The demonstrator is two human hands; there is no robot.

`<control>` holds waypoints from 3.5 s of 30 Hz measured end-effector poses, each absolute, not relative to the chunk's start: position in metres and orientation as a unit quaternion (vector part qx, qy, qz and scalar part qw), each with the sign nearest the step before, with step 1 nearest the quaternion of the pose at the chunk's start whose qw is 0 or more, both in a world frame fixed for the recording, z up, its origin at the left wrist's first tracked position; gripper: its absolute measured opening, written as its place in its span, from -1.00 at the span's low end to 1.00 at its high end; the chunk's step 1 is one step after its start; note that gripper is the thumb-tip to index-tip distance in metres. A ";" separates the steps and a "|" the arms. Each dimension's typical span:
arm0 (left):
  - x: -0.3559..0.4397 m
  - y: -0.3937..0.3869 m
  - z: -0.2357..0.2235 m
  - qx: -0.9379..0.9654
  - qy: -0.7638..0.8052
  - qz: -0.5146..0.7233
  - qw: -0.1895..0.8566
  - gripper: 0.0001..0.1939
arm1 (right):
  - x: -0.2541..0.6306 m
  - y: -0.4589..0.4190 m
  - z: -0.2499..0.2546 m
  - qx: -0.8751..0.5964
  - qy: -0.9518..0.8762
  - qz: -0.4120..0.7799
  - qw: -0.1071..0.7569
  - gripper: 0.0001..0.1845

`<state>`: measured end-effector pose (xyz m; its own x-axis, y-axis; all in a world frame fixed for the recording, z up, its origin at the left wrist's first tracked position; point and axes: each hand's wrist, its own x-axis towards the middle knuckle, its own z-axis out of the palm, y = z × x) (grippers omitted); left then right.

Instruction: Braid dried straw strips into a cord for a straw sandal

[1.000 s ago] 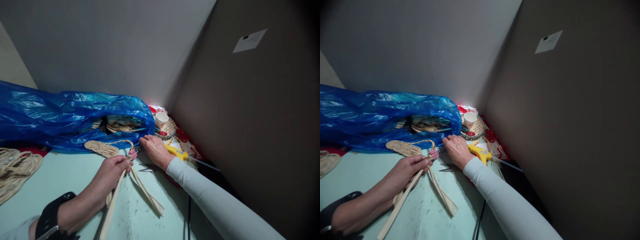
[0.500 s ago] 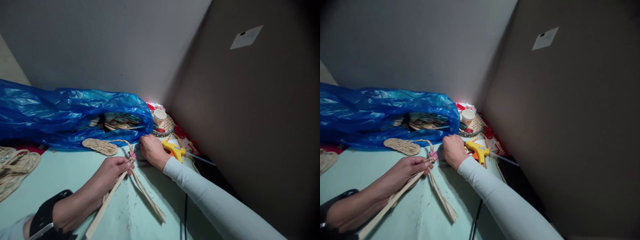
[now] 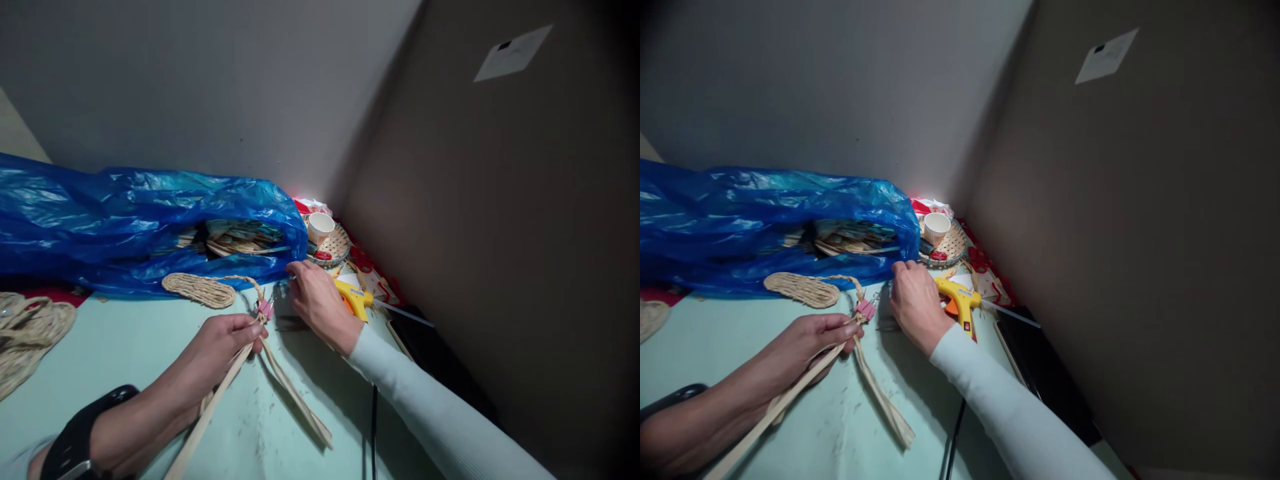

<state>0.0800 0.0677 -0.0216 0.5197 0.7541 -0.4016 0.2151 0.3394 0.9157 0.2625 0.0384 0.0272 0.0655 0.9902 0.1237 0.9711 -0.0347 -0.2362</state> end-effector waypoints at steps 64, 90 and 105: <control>0.095 0.042 -0.008 0.532 0.459 0.169 0.691 -0.64 | 0.235 -0.031 0.007 -0.640 -0.528 0.417 0.372 -0.76; 0.081 0.039 -0.011 0.504 0.440 0.195 0.718 -0.65 | 0.231 -0.042 0.016 -0.691 -0.592 0.290 0.298 -0.77; 0.070 0.039 0.005 0.773 0.435 0.137 0.441 -0.67 | 0.229 -0.029 -0.005 -0.671 -0.538 0.338 0.382 -0.62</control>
<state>0.0705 0.0386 0.0051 0.5849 0.7927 -0.1718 0.5513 -0.2332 0.8011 0.2289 -0.0294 -0.0052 0.1928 0.9803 -0.0425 0.4632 -0.1291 -0.8768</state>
